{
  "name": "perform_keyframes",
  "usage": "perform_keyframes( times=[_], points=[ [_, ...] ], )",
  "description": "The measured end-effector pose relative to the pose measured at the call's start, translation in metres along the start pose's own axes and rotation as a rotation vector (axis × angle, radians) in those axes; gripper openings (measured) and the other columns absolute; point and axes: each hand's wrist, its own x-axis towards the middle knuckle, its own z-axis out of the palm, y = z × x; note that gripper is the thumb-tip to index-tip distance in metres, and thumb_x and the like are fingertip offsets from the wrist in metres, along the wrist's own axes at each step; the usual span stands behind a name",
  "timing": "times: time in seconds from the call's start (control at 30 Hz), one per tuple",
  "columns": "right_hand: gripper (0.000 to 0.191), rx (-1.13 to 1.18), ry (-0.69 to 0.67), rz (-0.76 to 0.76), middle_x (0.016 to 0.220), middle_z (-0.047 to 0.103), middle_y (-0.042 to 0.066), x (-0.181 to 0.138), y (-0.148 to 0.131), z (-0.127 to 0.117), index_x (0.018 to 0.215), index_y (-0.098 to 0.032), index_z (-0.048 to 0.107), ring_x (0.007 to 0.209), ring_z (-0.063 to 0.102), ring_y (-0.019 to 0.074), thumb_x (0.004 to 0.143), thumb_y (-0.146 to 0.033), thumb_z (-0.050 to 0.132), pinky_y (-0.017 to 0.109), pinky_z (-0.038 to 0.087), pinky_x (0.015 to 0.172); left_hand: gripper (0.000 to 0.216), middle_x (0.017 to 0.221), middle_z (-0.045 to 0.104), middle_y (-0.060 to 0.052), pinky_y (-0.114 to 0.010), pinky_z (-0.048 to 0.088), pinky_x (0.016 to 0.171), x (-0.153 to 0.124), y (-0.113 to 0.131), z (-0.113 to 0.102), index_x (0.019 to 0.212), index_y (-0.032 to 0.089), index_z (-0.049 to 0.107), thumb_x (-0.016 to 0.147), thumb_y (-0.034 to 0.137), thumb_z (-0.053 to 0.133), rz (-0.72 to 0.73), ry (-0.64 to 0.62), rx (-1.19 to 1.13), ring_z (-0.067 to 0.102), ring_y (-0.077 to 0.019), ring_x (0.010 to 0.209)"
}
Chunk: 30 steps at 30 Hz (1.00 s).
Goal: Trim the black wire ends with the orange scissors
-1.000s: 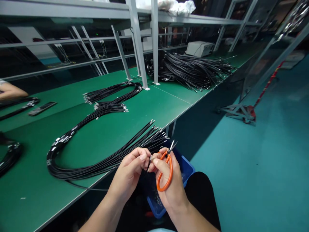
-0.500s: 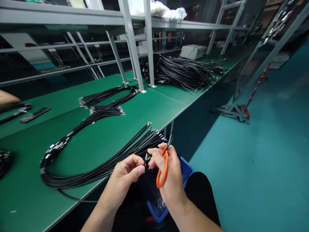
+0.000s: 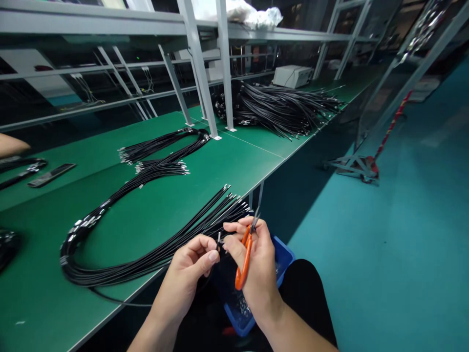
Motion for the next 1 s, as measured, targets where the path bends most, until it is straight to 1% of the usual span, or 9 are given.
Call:
perform_keyframes(
  times=[0.07, 0.17, 0.33, 0.5, 0.7, 0.77, 0.87, 0.97, 1.0],
  points=[
    [0.027, -0.018, -0.048, -0.014, 0.089, 0.069, -0.004, 0.0, -0.001, 0.002, 0.093, -0.026, 0.052, 0.072, 0.063, 0.0098, 0.076, -0.017, 0.071, 0.023, 0.05, 0.07, 0.019, 0.066, 0.048, 0.004, -0.019, 0.032, 0.052, -0.001, 0.001, 0.0, 0.077, 0.016, 0.056, 0.079, 0.031, 0.067, 0.007, 0.009, 0.014, 0.037, -0.0072, 0.056],
    [0.024, -0.026, -0.067, -0.024, 0.075, 0.066, -0.007, -0.001, -0.001, 0.004, 0.088, -0.026, 0.053, 0.074, 0.064, 0.0097, 0.076, -0.016, 0.071, 0.021, 0.051, 0.071, 0.017, 0.066, 0.05, 0.004, -0.019, 0.033, 0.052, -0.003, 0.003, 0.001, 0.076, 0.016, 0.056, 0.079, 0.03, 0.066, 0.022, 0.041, 0.04, 0.038, -0.0073, 0.057],
    [0.026, -0.093, -0.04, -0.021, 0.088, 0.069, -0.003, -0.002, -0.001, 0.003, 0.091, -0.026, 0.053, 0.08, 0.065, 0.011, 0.076, -0.02, 0.073, 0.023, 0.051, 0.074, 0.014, 0.067, 0.054, 0.003, -0.019, 0.033, 0.052, -0.003, 0.004, 0.001, 0.076, 0.017, 0.057, 0.08, 0.027, 0.065, 0.056, 0.08, 0.097, 0.043, -0.0082, 0.057],
    [0.021, -0.099, -0.084, -0.056, 0.074, 0.064, -0.006, -0.005, -0.002, 0.004, 0.088, -0.026, 0.054, 0.074, 0.064, 0.0104, 0.078, -0.017, 0.07, 0.023, 0.051, 0.072, 0.012, 0.068, 0.058, 0.002, -0.02, 0.038, 0.056, -0.006, 0.004, 0.005, 0.074, 0.017, 0.057, 0.081, 0.025, 0.063, 0.113, 0.11, 0.173, 0.049, -0.0109, 0.061],
    [0.021, -0.155, -0.08, -0.091, 0.079, 0.064, -0.005, -0.007, 0.001, 0.003, 0.089, -0.027, 0.054, 0.076, 0.064, 0.0115, 0.079, -0.016, 0.069, 0.024, 0.051, 0.071, 0.009, 0.071, 0.062, 0.0, -0.024, 0.043, 0.063, -0.014, 0.0, 0.01, 0.075, 0.019, 0.061, 0.082, 0.025, 0.061, 0.216, 0.239, 0.393, 0.056, -0.0145, 0.066],
    [0.021, -0.164, -0.081, -0.096, 0.079, 0.065, -0.005, -0.007, 0.001, 0.002, 0.089, -0.027, 0.053, 0.075, 0.064, 0.0115, 0.079, -0.017, 0.068, 0.023, 0.051, 0.069, 0.01, 0.071, 0.062, 0.0, -0.024, 0.043, 0.062, -0.013, 0.002, 0.007, 0.076, 0.019, 0.06, 0.083, 0.026, 0.06, 0.193, 0.192, 0.397, 0.056, -0.0144, 0.065],
    [0.02, -0.195, -0.099, -0.095, 0.076, 0.065, -0.005, -0.007, -0.002, 0.002, 0.088, -0.027, 0.053, 0.069, 0.063, 0.0104, 0.079, -0.017, 0.068, 0.022, 0.052, 0.066, 0.008, 0.075, 0.059, 0.0, -0.024, 0.043, 0.063, -0.007, 0.014, 0.001, 0.082, 0.019, 0.059, 0.082, 0.027, 0.06, 0.143, 0.083, 0.285, 0.056, -0.0141, 0.068],
    [0.023, -0.201, -0.126, -0.072, 0.071, 0.064, -0.007, -0.008, -0.005, 0.003, 0.086, -0.026, 0.054, 0.066, 0.062, 0.009, 0.076, -0.016, 0.071, 0.02, 0.051, 0.066, 0.019, 0.085, 0.058, -0.001, -0.024, 0.044, 0.067, 0.001, 0.026, -0.002, 0.093, 0.019, 0.06, 0.076, 0.024, 0.068, 0.127, -0.018, 0.165, 0.055, -0.0143, 0.074],
    [0.025, -0.189, -0.122, -0.059, 0.071, 0.064, -0.007, -0.009, -0.006, 0.004, 0.085, -0.026, 0.054, 0.065, 0.062, 0.0087, 0.073, -0.015, 0.073, 0.019, 0.051, 0.065, 0.021, 0.085, 0.058, -0.002, -0.023, 0.044, 0.067, 0.004, 0.029, -0.003, 0.092, 0.018, 0.061, 0.073, 0.022, 0.07, 0.116, -0.059, 0.131, 0.055, -0.0143, 0.075]
  ],
)
